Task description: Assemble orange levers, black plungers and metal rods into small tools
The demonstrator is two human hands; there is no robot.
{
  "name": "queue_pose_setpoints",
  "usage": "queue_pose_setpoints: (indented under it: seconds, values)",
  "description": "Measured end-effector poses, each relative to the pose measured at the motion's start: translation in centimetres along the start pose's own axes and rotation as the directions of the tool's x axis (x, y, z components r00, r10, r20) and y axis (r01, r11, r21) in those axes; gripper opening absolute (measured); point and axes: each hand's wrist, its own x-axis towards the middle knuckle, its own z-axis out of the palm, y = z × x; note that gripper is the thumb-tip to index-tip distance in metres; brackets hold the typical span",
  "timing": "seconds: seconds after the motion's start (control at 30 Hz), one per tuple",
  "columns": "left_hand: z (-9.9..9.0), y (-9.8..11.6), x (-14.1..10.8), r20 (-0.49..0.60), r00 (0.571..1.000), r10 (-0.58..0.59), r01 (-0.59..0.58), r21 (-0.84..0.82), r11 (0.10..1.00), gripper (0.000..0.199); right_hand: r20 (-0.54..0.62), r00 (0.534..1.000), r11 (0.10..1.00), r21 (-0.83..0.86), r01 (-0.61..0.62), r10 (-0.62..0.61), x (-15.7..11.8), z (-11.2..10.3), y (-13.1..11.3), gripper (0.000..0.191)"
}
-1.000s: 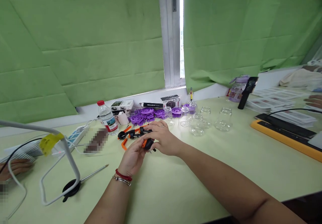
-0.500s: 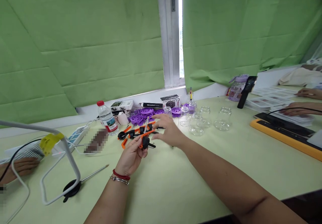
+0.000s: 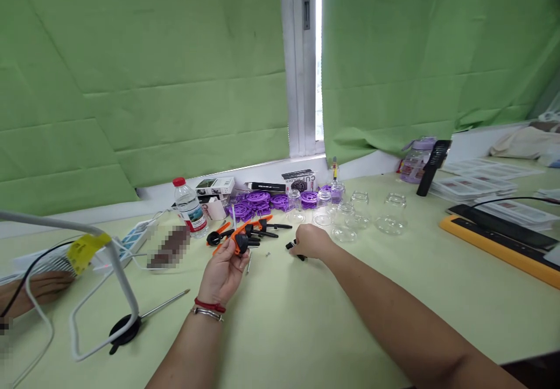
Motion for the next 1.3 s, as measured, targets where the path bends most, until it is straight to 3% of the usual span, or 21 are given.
queue_pose_setpoints:
  seconds: [0.17,0.33,0.47,0.53,0.8,0.97,1.1,1.3]
  values:
    - [-0.1,0.1,0.1,0.007,1.0,-0.013,0.013,-0.014,1.0,0.014,-0.022,0.999,0.999,-0.031,0.03,-0.03,0.1,1.5,-0.1,0.007]
    - [0.0,0.1,0.0,0.056,0.998,-0.003,0.004,-0.018,1.0,0.018,-0.037,0.991,0.991,0.023,0.132,-0.131,-0.1,0.9,-0.6,0.009]
    - [0.2,-0.1,-0.2,0.057,0.998,-0.003,0.004,-0.003,1.0,0.018,-0.152,0.918,0.905,0.168,0.39,-0.367,-0.6,0.1,-1.5,0.013]
    - [0.2,-0.2,-0.2,0.068,0.998,-0.009,0.009,0.001,1.0,0.018,-0.183,0.885,0.856,0.229,0.463,-0.429,-0.8,0.0,-1.9,0.01]
    - [0.1,-0.3,-0.3,0.13,0.991,-0.017,0.014,0.02,1.0,0.021,-0.001,0.93,0.821,0.47,0.326,-0.369,-0.7,0.8,-1.8,0.01]
    - [-0.2,-0.5,-0.2,0.191,0.981,-0.017,0.012,0.023,1.0,0.019,-0.031,0.916,0.743,0.574,0.343,-0.399,-0.6,1.0,-1.9,0.009]
    - [-0.2,-1.0,-0.2,0.203,0.978,-0.043,0.028,0.073,0.997,0.016,0.014,0.918,0.705,0.646,0.293,-0.395,-0.8,1.2,-2.5,0.012]
    - [-0.2,-0.3,-0.2,0.141,0.99,0.025,-0.028,0.018,0.999,0.016,-0.008,0.957,0.695,0.686,0.215,-0.289,-0.3,1.5,-2.4,0.01]
